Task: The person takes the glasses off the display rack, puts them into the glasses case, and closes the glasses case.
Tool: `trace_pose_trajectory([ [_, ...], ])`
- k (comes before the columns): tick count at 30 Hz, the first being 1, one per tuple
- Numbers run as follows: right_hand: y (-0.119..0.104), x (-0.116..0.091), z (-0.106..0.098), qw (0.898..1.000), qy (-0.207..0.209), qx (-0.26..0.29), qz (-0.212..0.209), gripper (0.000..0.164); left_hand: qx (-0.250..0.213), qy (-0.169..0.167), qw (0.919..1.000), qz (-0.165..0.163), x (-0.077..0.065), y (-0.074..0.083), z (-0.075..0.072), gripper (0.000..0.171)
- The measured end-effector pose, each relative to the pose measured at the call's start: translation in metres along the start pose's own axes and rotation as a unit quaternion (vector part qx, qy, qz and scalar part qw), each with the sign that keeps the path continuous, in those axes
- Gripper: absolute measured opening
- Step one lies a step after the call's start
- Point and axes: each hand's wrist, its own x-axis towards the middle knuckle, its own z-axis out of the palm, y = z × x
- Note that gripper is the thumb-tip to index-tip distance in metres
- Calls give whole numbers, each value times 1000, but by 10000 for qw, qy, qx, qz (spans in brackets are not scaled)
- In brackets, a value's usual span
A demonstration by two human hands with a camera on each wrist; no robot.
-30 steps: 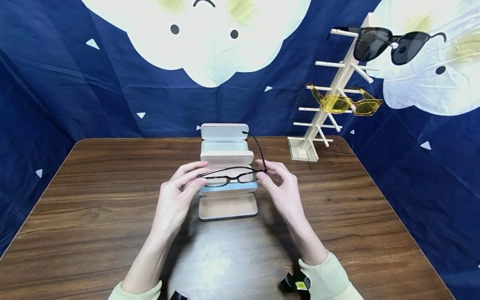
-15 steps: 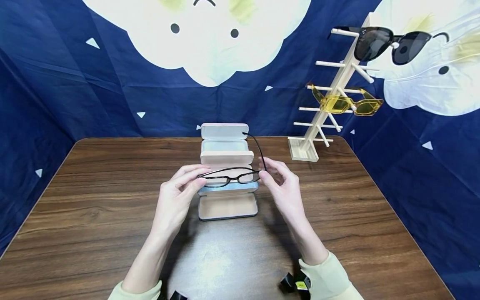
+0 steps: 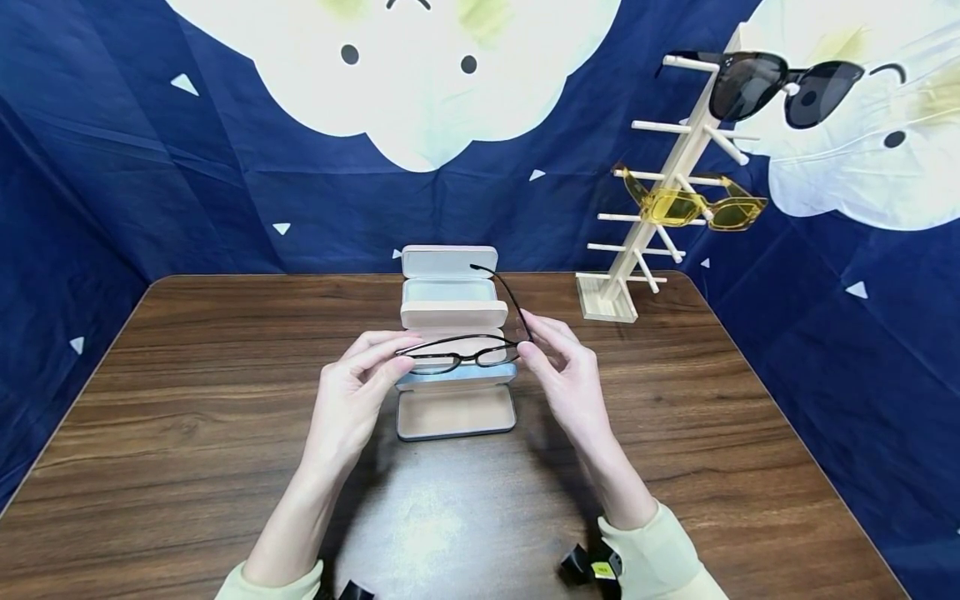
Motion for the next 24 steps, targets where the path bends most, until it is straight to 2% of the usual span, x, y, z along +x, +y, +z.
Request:
trace_pose_trajectory([
  [12, -2, 0, -1, 9998, -63, -171, -27, 37, -124, -55, 9998, 172, 0, -1, -1, 23],
  [24, -3, -1, -2, 9995, -95, -278, 90, 32, -208, 41, 9997, 106, 1, -3, -1, 23],
])
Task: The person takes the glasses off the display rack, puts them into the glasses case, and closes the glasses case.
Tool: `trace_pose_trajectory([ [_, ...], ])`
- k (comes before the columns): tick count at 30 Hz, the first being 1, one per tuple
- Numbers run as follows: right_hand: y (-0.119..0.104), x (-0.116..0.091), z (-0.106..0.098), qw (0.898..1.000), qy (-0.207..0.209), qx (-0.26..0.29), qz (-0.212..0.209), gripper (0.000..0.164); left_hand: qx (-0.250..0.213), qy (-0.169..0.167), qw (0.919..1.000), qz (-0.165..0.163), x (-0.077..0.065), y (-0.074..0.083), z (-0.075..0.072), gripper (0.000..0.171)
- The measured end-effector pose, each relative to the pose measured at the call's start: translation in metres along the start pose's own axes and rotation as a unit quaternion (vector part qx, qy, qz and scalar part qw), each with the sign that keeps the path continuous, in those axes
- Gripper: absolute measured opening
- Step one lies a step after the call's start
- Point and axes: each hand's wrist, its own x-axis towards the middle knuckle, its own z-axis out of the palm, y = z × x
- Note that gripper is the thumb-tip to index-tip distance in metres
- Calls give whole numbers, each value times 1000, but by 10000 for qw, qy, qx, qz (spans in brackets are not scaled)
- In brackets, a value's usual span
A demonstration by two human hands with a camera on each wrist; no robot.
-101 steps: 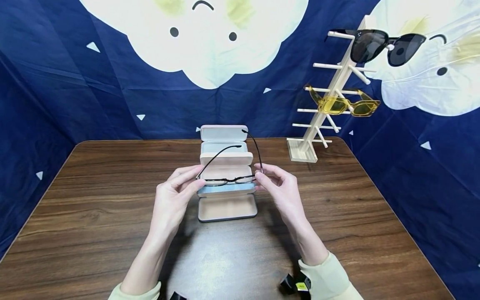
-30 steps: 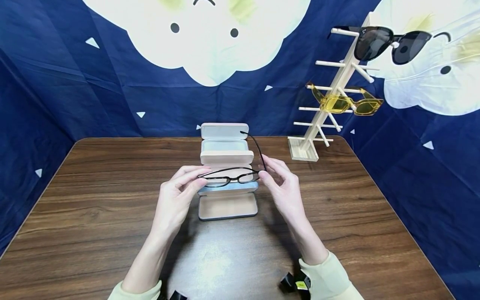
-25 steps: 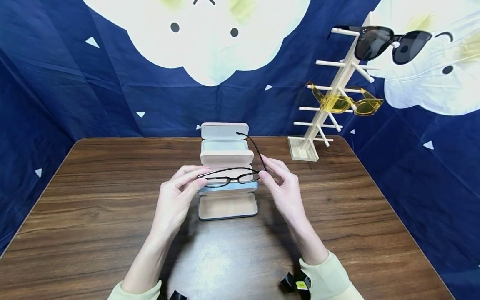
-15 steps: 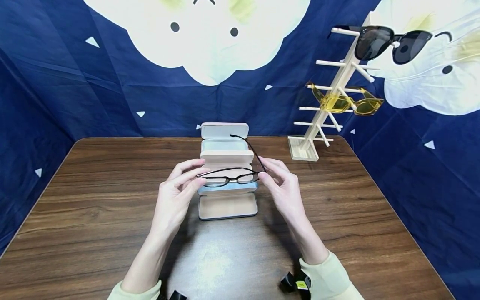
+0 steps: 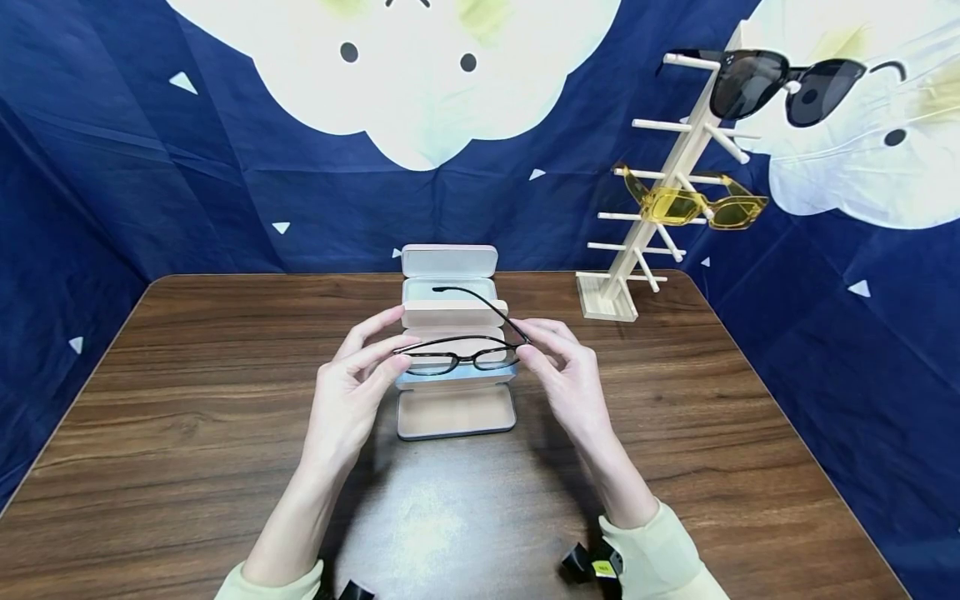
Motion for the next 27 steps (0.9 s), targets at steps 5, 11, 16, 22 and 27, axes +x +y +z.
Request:
trace_pose_trajectory([
  [5, 1, 1, 0, 9999, -24, 125, -69, 31, 15, 25, 10000, 3, 0, 1, 0, 22],
  [11, 1, 1, 0, 9998, -6, 150, -116, 29, -29, 38, 10000, -22, 0, 0, 0, 23],
  [16, 2, 1, -1, 9998, 27, 93, -160, 29, -32, 27, 10000, 64, 0, 0, 0, 23],
  [22, 4, 1, -1, 9994, -28, 138, -322, 27, -173, -6, 9998, 52, 0, 0, 1, 24],
  [27, 2, 1, -1, 9995, -120, 198, -235, 25, -465, 196, 9984, -239, 0, 2, 3, 24],
])
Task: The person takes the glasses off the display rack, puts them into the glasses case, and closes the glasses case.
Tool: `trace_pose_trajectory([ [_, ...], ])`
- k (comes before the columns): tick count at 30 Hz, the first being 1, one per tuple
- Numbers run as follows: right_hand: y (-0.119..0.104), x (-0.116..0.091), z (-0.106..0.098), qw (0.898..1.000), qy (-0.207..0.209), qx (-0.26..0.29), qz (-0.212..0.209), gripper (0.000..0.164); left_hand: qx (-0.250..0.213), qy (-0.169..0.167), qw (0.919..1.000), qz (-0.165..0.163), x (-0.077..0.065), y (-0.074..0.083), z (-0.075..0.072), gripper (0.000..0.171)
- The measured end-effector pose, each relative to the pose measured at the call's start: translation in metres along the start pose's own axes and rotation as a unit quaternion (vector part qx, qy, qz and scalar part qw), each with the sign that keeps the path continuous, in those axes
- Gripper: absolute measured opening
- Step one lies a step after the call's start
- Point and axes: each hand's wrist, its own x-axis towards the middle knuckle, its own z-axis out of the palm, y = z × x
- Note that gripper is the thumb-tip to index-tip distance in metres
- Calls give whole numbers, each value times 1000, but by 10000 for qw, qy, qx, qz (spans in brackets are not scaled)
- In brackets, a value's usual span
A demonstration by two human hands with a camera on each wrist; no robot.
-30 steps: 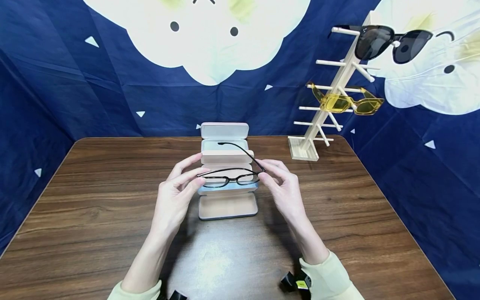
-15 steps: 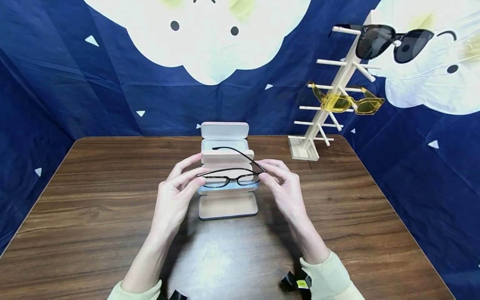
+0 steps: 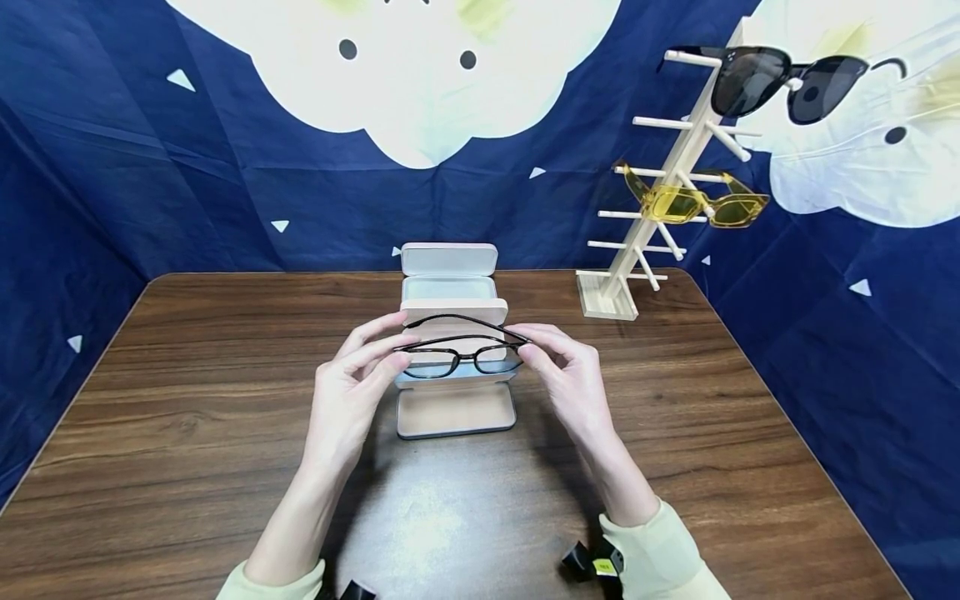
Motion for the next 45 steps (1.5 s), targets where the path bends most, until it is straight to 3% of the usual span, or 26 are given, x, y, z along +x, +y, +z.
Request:
trace_pose_trajectory([
  [9, -1, 0, -2, 9998, -196, 8, 5, 23, -427, 336, 9981, -296, 0, 1, 2, 24],
  [24, -2, -1, -2, 9990, -239, -102, 360, 21, -144, 593, 9971, -458, 0, -1, 4, 21],
  [32, -3, 1, -2, 9977, -250, -285, 560, 20, 671, 396, 9947, -676, 0, 1, -4, 25],
  [39, 1, -1, -3, 9951, -273, -398, 865, 18, 1870, -28, 9797, -726, 0, 2, -15, 26],
  [45, 7, -4, -3, 9933, -412, -437, 988, 17, 2358, -292, 9684, -761, -4, -2, -22, 27],
])
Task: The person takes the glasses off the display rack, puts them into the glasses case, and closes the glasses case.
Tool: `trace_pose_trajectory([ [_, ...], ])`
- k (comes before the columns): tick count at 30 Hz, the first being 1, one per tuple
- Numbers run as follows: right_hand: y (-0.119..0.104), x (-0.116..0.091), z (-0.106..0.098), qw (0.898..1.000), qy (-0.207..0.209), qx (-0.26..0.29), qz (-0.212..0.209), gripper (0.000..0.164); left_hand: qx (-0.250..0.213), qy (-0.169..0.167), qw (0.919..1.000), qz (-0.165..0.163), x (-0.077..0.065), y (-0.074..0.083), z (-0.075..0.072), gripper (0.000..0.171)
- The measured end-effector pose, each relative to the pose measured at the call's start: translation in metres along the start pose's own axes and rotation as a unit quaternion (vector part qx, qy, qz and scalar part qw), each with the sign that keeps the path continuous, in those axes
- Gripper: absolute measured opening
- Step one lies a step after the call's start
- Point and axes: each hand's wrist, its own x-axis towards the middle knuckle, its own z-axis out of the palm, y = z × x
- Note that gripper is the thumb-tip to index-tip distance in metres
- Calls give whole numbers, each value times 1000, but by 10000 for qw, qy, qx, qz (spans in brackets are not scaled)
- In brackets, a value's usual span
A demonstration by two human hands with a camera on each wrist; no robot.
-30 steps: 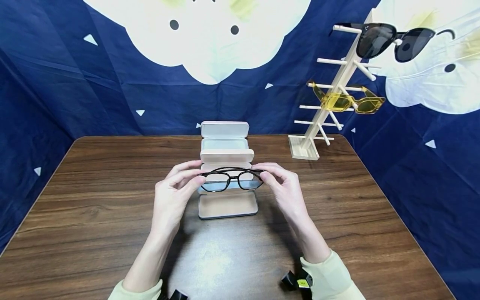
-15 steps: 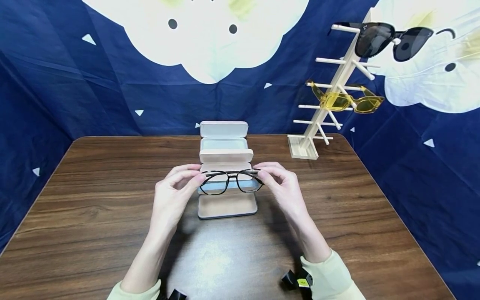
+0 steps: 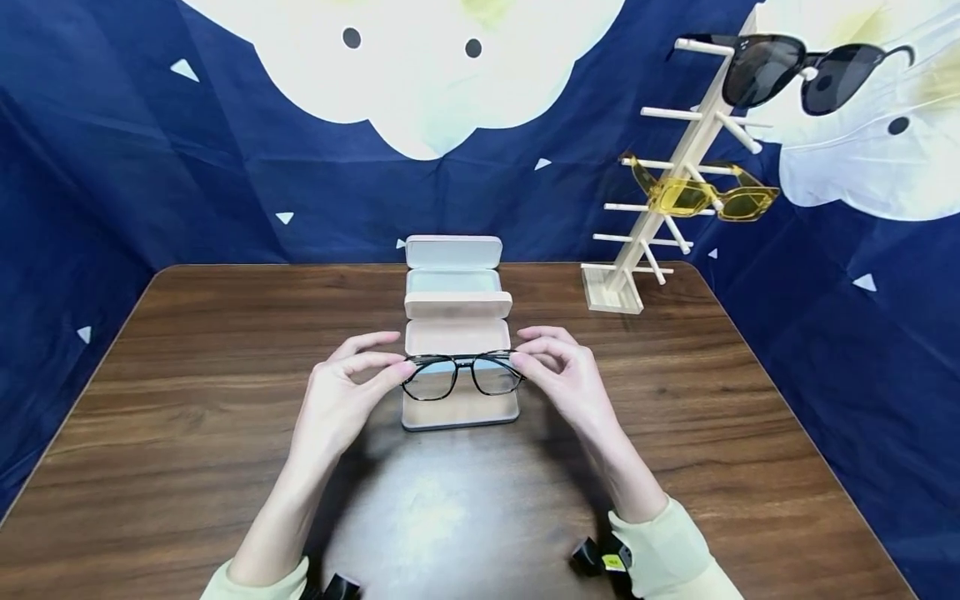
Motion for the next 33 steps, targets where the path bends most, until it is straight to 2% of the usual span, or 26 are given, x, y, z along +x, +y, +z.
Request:
trace_pose_trajectory([
  [14, 17, -3, -5, 9952, -442, -863, 141, 14, 448, -759, 9961, 76, -4, -19, -1, 22],
  [19, 20, -4, -6, 9894, -694, -1271, 39, 13, 645, -845, 9942, 164, -4, -22, -2, 21],
  [25, 24, -4, -6, 9854, -942, -1414, 43, 18, 854, -897, 9923, -23, -3, -26, -1, 23],
  [33, 37, -1, -7, 9823, -1067, -1540, -14, 18, 995, -1029, 9895, -194, 0, -35, 6, 23],
])
